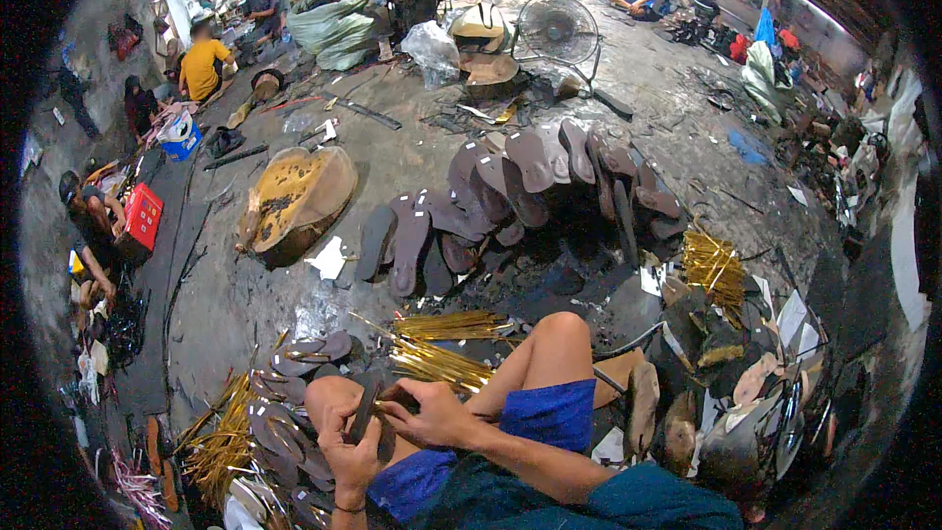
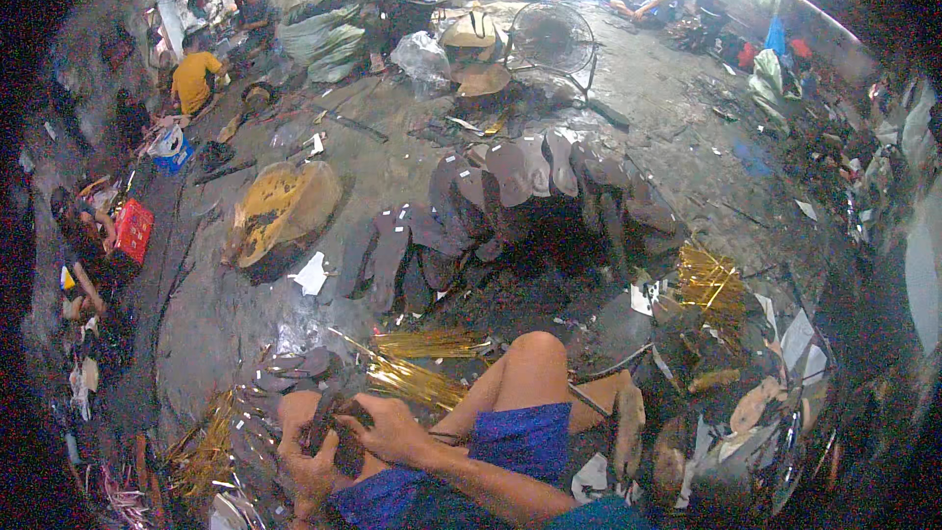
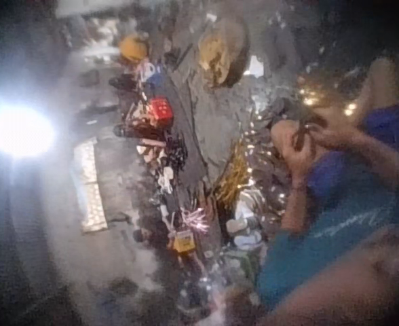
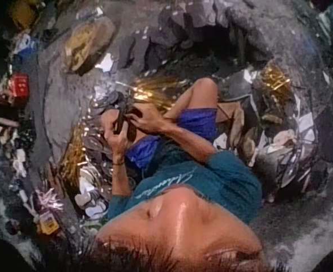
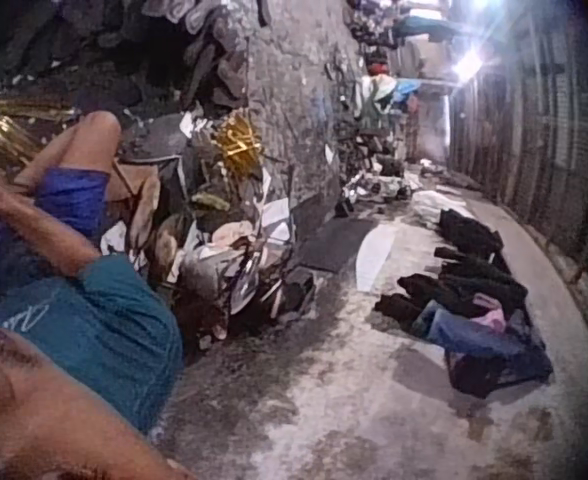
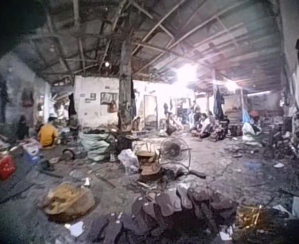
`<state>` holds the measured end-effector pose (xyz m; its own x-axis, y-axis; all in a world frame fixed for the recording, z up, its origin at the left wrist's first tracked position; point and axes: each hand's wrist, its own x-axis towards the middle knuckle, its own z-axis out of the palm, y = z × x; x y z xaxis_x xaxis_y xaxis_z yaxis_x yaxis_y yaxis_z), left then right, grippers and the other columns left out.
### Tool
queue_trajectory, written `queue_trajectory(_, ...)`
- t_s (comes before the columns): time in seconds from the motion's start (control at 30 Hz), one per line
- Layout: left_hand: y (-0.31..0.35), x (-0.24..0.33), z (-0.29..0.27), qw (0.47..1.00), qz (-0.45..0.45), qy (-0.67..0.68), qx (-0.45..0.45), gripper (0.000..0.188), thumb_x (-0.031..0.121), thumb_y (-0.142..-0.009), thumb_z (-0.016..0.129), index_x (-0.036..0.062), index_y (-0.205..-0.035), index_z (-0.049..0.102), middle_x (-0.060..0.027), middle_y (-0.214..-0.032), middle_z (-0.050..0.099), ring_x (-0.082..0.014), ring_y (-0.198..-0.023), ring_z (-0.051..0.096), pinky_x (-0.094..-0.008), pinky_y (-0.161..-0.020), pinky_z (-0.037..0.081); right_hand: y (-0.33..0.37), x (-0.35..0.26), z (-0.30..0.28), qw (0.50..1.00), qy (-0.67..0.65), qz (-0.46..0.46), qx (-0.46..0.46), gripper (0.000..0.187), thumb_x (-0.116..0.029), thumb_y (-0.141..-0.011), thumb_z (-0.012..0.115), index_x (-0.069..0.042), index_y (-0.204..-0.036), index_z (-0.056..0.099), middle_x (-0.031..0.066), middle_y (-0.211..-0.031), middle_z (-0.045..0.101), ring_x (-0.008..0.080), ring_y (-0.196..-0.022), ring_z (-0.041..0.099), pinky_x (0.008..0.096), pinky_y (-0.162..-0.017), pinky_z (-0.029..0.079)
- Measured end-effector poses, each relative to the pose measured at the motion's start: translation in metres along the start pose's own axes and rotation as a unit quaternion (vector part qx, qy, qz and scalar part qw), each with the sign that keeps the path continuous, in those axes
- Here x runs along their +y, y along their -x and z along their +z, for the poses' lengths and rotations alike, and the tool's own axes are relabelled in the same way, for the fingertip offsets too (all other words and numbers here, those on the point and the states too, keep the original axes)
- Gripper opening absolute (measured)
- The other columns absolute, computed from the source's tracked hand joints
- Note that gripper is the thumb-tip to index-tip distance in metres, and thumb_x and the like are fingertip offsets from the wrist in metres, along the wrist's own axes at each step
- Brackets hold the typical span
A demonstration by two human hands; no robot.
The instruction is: The person sits on the floor and repeatedly picks up a brown sandal sole and a gold strap, then inserts the strap into the sole. The person continues this repetitive assembly process throughout the clip.
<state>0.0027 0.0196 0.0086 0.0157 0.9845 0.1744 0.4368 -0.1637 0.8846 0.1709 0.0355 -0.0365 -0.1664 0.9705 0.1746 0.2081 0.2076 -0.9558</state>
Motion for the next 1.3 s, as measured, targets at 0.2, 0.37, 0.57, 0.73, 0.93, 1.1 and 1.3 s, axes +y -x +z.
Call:
queue_trajectory(0.2, -0.001, 0.0, -0.003, 0.99, -0.043, 0.104, -0.084, 0.031, -0.01, -0.078, 0.06, -0.0059, -0.108, 0.058, -0.0161, -0.109, 0.065, -0.0205, -0.095, 0.067, -0.0296, -0.082, 0.055, 0.0, -0.006, -0.007, 0.997, -0.017, -0.022, -0.078, 0.023, -0.021, -0.086, 0.065, -0.002, -0.099, 0.063, 0.0192, -0.079, 0.064, 0.0326, -0.071, 0.063, 0.04, -0.064, 0.05)
queue_trajectory(0.37, -0.001, 0.0, -0.005, 0.99, -0.049, 0.104, -0.081, 0.031, -0.009, -0.077, 0.061, -0.0037, -0.108, 0.06, -0.0159, -0.108, 0.066, -0.0225, -0.097, 0.067, -0.0318, -0.085, 0.053, -0.004, -0.01, -0.013, 0.994, -0.004, -0.052, -0.093, 0.022, -0.022, -0.084, 0.064, -0.003, -0.096, 0.062, 0.0191, -0.076, 0.062, 0.0337, -0.068, 0.06, 0.0415, -0.063, 0.048)
queue_trajectory(0.57, -0.019, 0.012, 0.007, 0.979, 0.175, -0.102, -0.004, 0.035, 0.008, -0.063, 0.072, 0.0039, -0.097, 0.065, -0.0143, -0.115, 0.059, -0.0314, -0.117, 0.047, -0.0433, -0.1, 0.036, -0.012, -0.013, -0.025, 0.985, 0.08, 0.076, -0.134, 0.023, -0.022, -0.079, 0.066, -0.003, -0.093, 0.065, 0.0214, -0.076, 0.065, 0.0256, -0.069, 0.066, 0.041, -0.063, 0.05)
queue_trajectory(0.73, -0.014, -0.021, 0.024, 0.989, 0.007, -0.127, 0.069, 0.027, 0.012, -0.078, 0.074, 0.0002, -0.101, 0.066, -0.0159, -0.108, 0.066, -0.0239, -0.093, 0.065, -0.0342, -0.077, 0.053, -0.03, 0.001, -0.028, 0.981, 0.192, -0.008, 0.033, 0.031, -0.009, -0.082, 0.062, -0.005, -0.111, 0.051, 0.0163, -0.1, 0.056, 0.0402, -0.084, 0.06, 0.0449, -0.074, 0.05)
queue_trajectory(0.93, 0.02, -0.071, 0.051, 0.985, -0.053, -0.156, -0.056, 0.054, 0.019, -0.08, 0.072, -0.0102, -0.117, 0.044, -0.0309, -0.096, 0.062, -0.0442, -0.091, 0.062, -0.045, -0.078, 0.05, -0.051, 0.032, -0.026, 0.874, 0.462, -0.131, 0.073, 0.011, -0.016, -0.087, 0.059, -0.007, -0.094, 0.057, 0.0111, -0.083, 0.055, 0.0316, -0.084, 0.062, 0.0435, -0.069, 0.051)
queue_trajectory(1.1, -0.025, -0.023, 0.034, 0.984, -0.153, 0.09, 0.026, 0.058, 0.01, -0.077, 0.071, -0.0043, -0.128, 0.045, -0.0138, -0.116, 0.061, -0.0285, -0.107, 0.059, -0.0375, -0.098, 0.044, -0.056, 0.009, -0.053, 0.948, 0.276, -0.037, 0.156, 0.011, -0.013, -0.086, 0.062, -0.005, -0.094, 0.063, 0.0109, -0.088, 0.062, 0.0288, -0.079, 0.063, 0.0385, -0.069, 0.051)
queue_trajectory(1.3, -0.037, 0.026, 0.024, 0.974, -0.128, 0.169, 0.079, 0.05, 0.004, -0.075, 0.065, -0.0009, -0.123, 0.05, -0.0111, -0.117, 0.054, -0.0242, -0.109, 0.052, -0.0342, -0.098, 0.041, -0.006, 0.011, -0.039, 0.978, 0.177, -0.063, 0.094, 0.006, -0.004, -0.086, 0.065, -0.001, -0.091, 0.067, 0.0124, -0.085, 0.066, 0.0244, -0.073, 0.064, 0.0329, -0.065, 0.05)
